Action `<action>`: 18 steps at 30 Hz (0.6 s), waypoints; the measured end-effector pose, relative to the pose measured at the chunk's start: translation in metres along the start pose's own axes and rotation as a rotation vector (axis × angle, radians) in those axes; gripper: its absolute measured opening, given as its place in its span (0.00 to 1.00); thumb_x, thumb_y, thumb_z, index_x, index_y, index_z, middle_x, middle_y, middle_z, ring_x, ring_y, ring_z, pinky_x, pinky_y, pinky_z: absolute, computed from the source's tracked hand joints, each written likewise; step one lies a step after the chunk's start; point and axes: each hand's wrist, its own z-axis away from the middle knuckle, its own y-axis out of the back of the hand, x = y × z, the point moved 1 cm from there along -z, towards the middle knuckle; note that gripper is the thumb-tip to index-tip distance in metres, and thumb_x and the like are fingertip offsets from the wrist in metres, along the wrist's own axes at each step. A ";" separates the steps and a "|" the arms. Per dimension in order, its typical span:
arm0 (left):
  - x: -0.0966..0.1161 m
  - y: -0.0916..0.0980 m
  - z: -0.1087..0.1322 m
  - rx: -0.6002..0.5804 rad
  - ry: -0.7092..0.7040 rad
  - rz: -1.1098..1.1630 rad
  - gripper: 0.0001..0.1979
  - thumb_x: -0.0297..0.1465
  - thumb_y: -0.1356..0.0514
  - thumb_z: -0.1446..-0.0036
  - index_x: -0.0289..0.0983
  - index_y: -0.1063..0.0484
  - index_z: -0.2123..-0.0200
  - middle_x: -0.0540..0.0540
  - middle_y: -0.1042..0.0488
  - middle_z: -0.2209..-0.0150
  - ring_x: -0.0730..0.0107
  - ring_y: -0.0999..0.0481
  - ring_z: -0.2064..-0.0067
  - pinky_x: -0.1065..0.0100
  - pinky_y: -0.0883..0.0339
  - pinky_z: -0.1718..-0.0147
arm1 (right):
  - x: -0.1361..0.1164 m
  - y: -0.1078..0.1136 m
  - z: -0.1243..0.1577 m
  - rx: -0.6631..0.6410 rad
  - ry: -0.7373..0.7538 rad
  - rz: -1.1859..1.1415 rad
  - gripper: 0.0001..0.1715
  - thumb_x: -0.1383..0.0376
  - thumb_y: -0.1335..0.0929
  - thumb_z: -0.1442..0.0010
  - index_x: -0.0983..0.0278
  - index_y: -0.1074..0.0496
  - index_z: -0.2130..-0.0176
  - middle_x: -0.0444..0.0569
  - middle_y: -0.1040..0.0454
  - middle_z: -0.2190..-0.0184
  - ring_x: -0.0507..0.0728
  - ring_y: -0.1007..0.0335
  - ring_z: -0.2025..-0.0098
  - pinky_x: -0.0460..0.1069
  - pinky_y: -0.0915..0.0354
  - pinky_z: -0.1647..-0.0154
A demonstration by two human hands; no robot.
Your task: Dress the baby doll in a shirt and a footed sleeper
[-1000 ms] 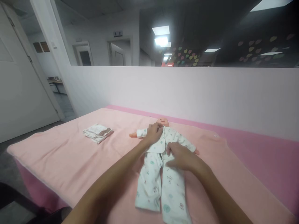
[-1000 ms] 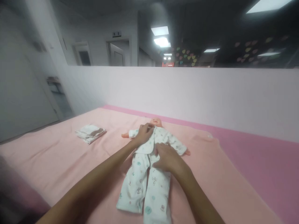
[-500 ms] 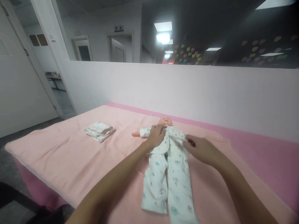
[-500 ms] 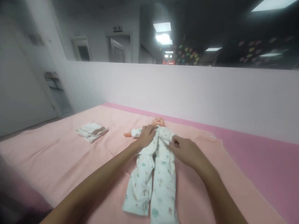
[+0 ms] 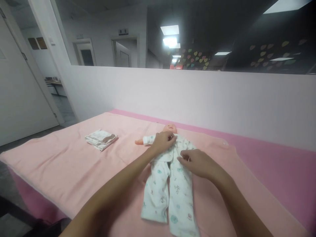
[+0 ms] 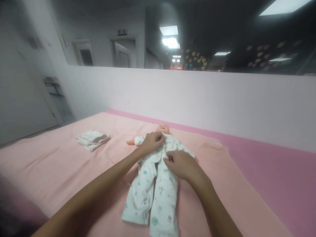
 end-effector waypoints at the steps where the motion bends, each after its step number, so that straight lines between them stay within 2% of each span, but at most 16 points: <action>1: 0.003 0.001 -0.002 -0.039 0.052 0.001 0.21 0.48 0.47 0.31 0.40 0.31 0.70 0.50 0.23 0.68 0.61 0.24 0.62 0.60 0.34 0.55 | -0.002 0.000 0.001 0.000 0.002 0.003 0.23 0.58 0.37 0.34 0.63 0.51 0.74 0.41 0.42 0.78 0.51 0.50 0.75 0.49 0.55 0.74; 4: 0.008 0.001 -0.012 -0.099 0.185 -0.073 0.21 0.52 0.44 0.35 0.40 0.28 0.61 0.48 0.19 0.63 0.56 0.21 0.58 0.56 0.34 0.50 | -0.006 0.001 0.002 0.010 0.015 0.011 0.22 0.61 0.37 0.33 0.63 0.51 0.75 0.41 0.41 0.78 0.51 0.49 0.75 0.49 0.54 0.73; 6: 0.009 0.000 -0.021 -0.126 0.230 -0.170 0.24 0.52 0.42 0.37 0.39 0.29 0.50 0.44 0.18 0.57 0.51 0.20 0.54 0.52 0.34 0.46 | -0.008 0.000 0.001 0.017 0.021 0.016 0.22 0.62 0.37 0.33 0.63 0.50 0.75 0.41 0.40 0.78 0.51 0.48 0.75 0.49 0.53 0.73; 8: 0.010 -0.003 -0.033 -0.179 0.257 -0.239 0.25 0.50 0.43 0.37 0.39 0.29 0.46 0.41 0.19 0.51 0.49 0.21 0.50 0.51 0.34 0.45 | -0.009 -0.004 0.000 0.029 0.025 0.029 0.22 0.62 0.37 0.33 0.63 0.49 0.75 0.42 0.39 0.78 0.51 0.48 0.75 0.49 0.53 0.73; 10: 0.009 -0.006 -0.048 -0.236 0.273 -0.263 0.21 0.47 0.42 0.37 0.41 0.24 0.50 0.41 0.20 0.49 0.51 0.20 0.48 0.55 0.31 0.46 | -0.009 -0.010 -0.003 0.039 0.032 0.043 0.21 0.63 0.37 0.34 0.63 0.48 0.76 0.42 0.39 0.78 0.51 0.47 0.75 0.49 0.53 0.73; 12: 0.008 -0.009 -0.063 -0.266 0.287 -0.269 0.15 0.44 0.38 0.40 0.42 0.20 0.56 0.43 0.19 0.50 0.53 0.20 0.50 0.58 0.29 0.49 | -0.008 -0.017 -0.006 0.045 0.044 0.050 0.21 0.63 0.36 0.34 0.63 0.47 0.76 0.42 0.38 0.78 0.52 0.45 0.74 0.49 0.53 0.73; 15: 0.005 -0.015 -0.083 -0.271 0.292 -0.255 0.10 0.38 0.32 0.46 0.41 0.19 0.61 0.45 0.17 0.54 0.55 0.19 0.53 0.62 0.27 0.53 | -0.007 -0.022 -0.009 0.049 0.055 0.055 0.21 0.63 0.35 0.34 0.63 0.46 0.76 0.42 0.37 0.78 0.53 0.43 0.72 0.48 0.52 0.72; 18: 0.000 -0.022 -0.095 -0.254 0.258 -0.213 0.07 0.34 0.30 0.48 0.41 0.18 0.64 0.48 0.16 0.58 0.60 0.19 0.55 0.67 0.26 0.54 | -0.005 -0.021 -0.009 0.045 0.046 0.052 0.21 0.63 0.35 0.35 0.63 0.46 0.76 0.42 0.38 0.78 0.52 0.44 0.72 0.48 0.52 0.72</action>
